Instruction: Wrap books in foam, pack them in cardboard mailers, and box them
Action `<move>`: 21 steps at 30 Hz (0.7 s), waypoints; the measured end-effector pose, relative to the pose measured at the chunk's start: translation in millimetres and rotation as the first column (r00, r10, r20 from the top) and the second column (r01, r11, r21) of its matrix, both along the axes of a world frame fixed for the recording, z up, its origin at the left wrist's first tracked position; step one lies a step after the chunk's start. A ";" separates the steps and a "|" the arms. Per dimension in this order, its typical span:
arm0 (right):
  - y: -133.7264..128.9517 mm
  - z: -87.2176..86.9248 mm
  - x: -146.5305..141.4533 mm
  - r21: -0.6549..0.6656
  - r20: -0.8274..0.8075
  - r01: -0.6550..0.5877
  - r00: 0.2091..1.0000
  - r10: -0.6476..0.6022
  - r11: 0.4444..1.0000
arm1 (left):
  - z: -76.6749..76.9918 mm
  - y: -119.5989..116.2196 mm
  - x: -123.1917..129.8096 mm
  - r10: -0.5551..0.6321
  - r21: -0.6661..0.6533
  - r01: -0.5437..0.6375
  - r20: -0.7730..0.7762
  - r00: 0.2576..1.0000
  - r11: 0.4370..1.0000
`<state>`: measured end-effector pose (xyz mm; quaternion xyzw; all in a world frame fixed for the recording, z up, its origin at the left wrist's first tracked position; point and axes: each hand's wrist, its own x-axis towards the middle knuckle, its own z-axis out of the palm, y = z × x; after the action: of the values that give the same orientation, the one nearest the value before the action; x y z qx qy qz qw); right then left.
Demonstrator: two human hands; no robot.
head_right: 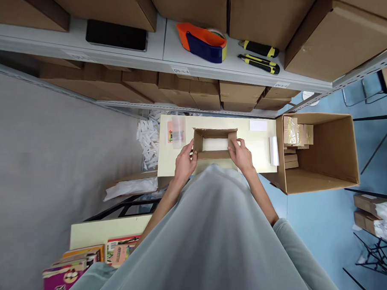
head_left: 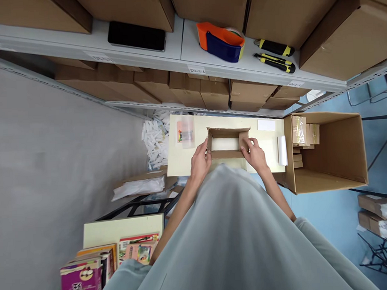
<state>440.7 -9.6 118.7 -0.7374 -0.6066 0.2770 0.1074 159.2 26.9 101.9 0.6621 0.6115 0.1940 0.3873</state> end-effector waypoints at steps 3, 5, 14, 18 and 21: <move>12.8 -2.1 3.2 -0.046 0.047 -0.041 0.998 0.043 0.998 | -0.7 -1.9 0.3 -0.005 0.012 0.006 -0.033 0.999 1.000; 23.5 -3.0 5.1 -0.081 0.072 -0.053 0.996 0.059 0.995 | -1.2 -2.9 0.4 -0.021 0.027 0.022 -0.045 0.999 0.999; 35.2 -7.0 11.7 0.023 -0.046 0.044 0.998 -0.043 0.999 | 2.2 -0.8 -6.1 -0.207 -0.042 0.204 -0.090 0.974 0.978; 28.9 -1.4 16.4 0.022 -0.129 0.067 0.990 -0.064 0.998 | 2.6 9.6 -8.7 -0.170 -0.050 0.166 -0.101 0.980 0.985; 22.3 1.2 16.4 -0.014 -0.155 0.083 0.984 -0.084 0.996 | -0.1 23.1 -6.7 -0.070 -0.025 0.068 -0.081 0.994 0.997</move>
<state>457.0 12.7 119.9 -0.7388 -0.5639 0.3311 0.1629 152.5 50.0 101.8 0.6861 0.6056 0.1465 0.3756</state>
